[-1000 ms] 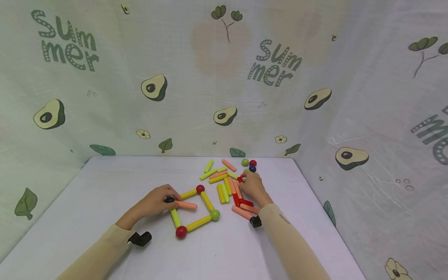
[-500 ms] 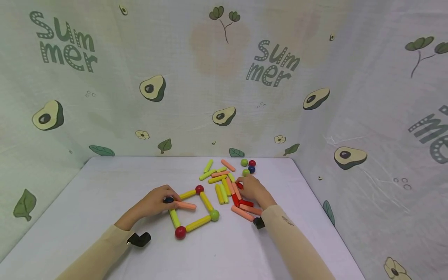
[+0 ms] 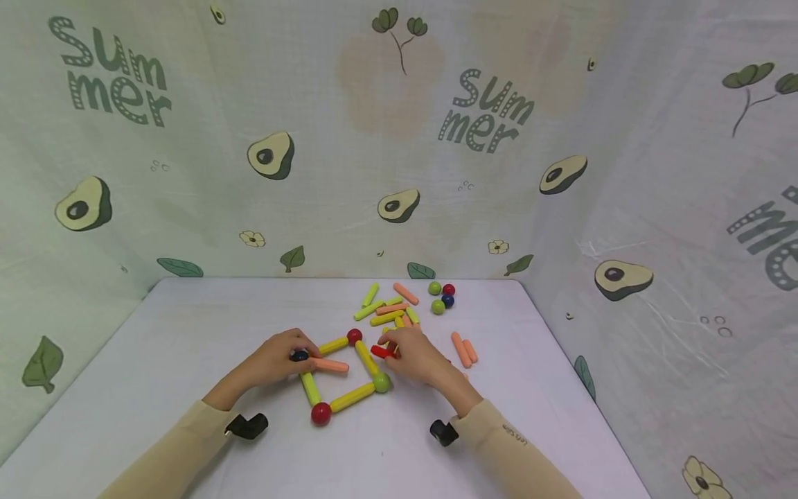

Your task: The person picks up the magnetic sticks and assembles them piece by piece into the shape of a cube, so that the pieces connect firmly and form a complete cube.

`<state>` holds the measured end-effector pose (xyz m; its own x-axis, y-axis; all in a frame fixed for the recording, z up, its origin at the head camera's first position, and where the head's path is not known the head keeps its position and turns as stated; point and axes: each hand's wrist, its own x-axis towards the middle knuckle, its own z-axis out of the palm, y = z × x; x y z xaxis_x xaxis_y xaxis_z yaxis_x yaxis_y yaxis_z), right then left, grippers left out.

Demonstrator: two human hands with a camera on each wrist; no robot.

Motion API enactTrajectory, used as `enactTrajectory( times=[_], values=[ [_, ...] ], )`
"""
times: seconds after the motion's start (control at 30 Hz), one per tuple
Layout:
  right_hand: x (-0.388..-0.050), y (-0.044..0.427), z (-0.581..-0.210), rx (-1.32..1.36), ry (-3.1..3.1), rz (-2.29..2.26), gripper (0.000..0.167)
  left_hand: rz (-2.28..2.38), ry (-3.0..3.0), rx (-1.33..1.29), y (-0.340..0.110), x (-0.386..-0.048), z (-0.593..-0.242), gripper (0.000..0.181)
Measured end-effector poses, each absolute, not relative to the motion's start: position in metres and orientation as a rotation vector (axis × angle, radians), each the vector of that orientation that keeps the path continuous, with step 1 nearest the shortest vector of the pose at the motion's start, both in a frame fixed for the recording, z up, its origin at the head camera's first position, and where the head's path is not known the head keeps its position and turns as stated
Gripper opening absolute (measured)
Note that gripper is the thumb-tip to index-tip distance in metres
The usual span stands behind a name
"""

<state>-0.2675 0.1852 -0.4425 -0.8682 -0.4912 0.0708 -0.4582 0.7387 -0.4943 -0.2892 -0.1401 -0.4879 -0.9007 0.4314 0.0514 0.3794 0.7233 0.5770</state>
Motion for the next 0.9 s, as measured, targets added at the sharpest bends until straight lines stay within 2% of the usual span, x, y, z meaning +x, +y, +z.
enactTrajectory(
  times=[0.2,0.9],
  values=[
    [-0.254,0.162,-0.452,-0.915,2.795,-0.793,0.023,0.908,2.841,0.650,-0.137,-0.288,-0.487,0.010],
    [-0.250,0.154,-0.457,-0.882,2.771,-0.825,0.020,0.894,2.852,0.608,-0.136,-0.289,-0.488,0.012]
  ],
)
